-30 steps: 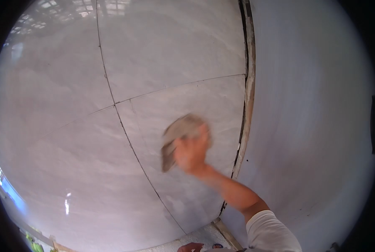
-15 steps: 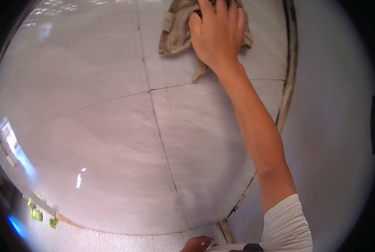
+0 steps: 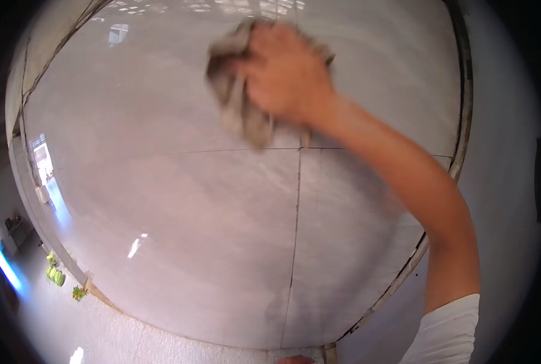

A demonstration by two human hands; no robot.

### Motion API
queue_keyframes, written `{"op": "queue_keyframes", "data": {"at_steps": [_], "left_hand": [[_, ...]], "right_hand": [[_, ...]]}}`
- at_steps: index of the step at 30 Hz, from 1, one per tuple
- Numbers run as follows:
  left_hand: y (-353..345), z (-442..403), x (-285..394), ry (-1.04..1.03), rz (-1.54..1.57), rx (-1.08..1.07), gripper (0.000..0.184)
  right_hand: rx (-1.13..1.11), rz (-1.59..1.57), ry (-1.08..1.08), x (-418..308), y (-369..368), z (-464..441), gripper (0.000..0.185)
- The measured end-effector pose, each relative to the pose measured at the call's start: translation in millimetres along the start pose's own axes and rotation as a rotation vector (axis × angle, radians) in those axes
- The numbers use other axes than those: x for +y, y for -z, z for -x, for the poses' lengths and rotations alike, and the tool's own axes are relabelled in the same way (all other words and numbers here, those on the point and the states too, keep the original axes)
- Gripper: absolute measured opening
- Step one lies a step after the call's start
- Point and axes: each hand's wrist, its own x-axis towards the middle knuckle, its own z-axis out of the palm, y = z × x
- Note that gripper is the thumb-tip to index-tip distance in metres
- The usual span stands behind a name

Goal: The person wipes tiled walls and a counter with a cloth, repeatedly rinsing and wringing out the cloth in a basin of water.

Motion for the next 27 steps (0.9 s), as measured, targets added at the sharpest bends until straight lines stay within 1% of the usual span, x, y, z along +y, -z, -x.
{"op": "queue_keyframes", "data": {"at_steps": [1,3,4,6,8,9,10,11,12,13,14,15,16,18,21,23,24,25,26,27], "left_hand": [[0,1,0,-0.016,-0.056,0.001,0.020],[-1,6,-3,-0.023,-0.108,0.010,0.020],[-1,6,-5,0.002,-0.078,0.042,0.020],[-1,8,-7,0.027,-0.042,0.075,0.020],[2,16,-5,0.034,0.008,0.115,0.019],[3,18,-5,0.038,0.013,0.112,0.019],[3,21,-6,0.038,0.027,0.104,0.018],[1,23,-7,0.037,0.041,0.093,0.018],[-2,24,-8,0.038,0.049,0.082,0.018],[-4,23,-10,-0.005,0.014,0.076,0.017],[-4,23,-12,-0.050,-0.023,0.069,0.017],[-4,22,-12,-0.053,-0.019,0.053,0.017],[-3,21,-11,-0.022,-0.028,0.033,0.018],[-3,29,-5,0.008,-0.026,-0.026,0.018],[8,32,-4,-0.030,-0.002,-0.005,0.019],[11,32,-4,0.013,0.009,-0.142,0.026],[12,30,-1,0.019,0.015,-0.150,0.026],[16,25,4,-0.005,0.016,-0.160,0.023],[20,22,9,-0.023,0.019,-0.175,0.021],[24,20,17,-0.003,0.028,-0.198,0.021]], "right_hand": [[0.091,0.131,-0.032,22,-9,-15,0.019],[0.007,0.190,-0.357,42,3,-48,0.039],[0.009,0.182,-0.356,41,-3,-55,0.039],[0.085,0.263,-0.451,34,-17,-66,0.039],[-0.036,0.136,-0.384,3,-14,-65,0.039],[0.136,0.307,-0.045,-12,-17,-48,0.018],[0.025,0.099,-0.119,-35,-45,-37,0.027],[0.135,-0.057,-0.091,-70,-49,-17,0.022],[0.013,-0.206,-0.101,-106,-42,0,0.015],[-0.203,-0.283,-0.086,-143,-32,25,0.012],[-0.365,-0.399,-0.046,-174,-20,53,0.012],[-0.533,-0.513,-0.023,-205,-8,81,0.011],[-0.417,-0.725,-0.031,-221,5,116,0.014],[-0.567,-0.646,0.171,-233,42,173,0.022],[-0.584,-0.582,0.105,-198,70,198,0.023],[-1.236,-0.415,-0.144,-144,94,134,0.026],[-0.711,-0.143,-0.206,-122,95,137,0.023],[-0.530,0.080,-0.346,-94,90,132,0.023],[-0.450,0.245,-0.336,-61,90,136,0.029],[-0.338,0.320,-0.404,-31,92,137,0.035]]}}
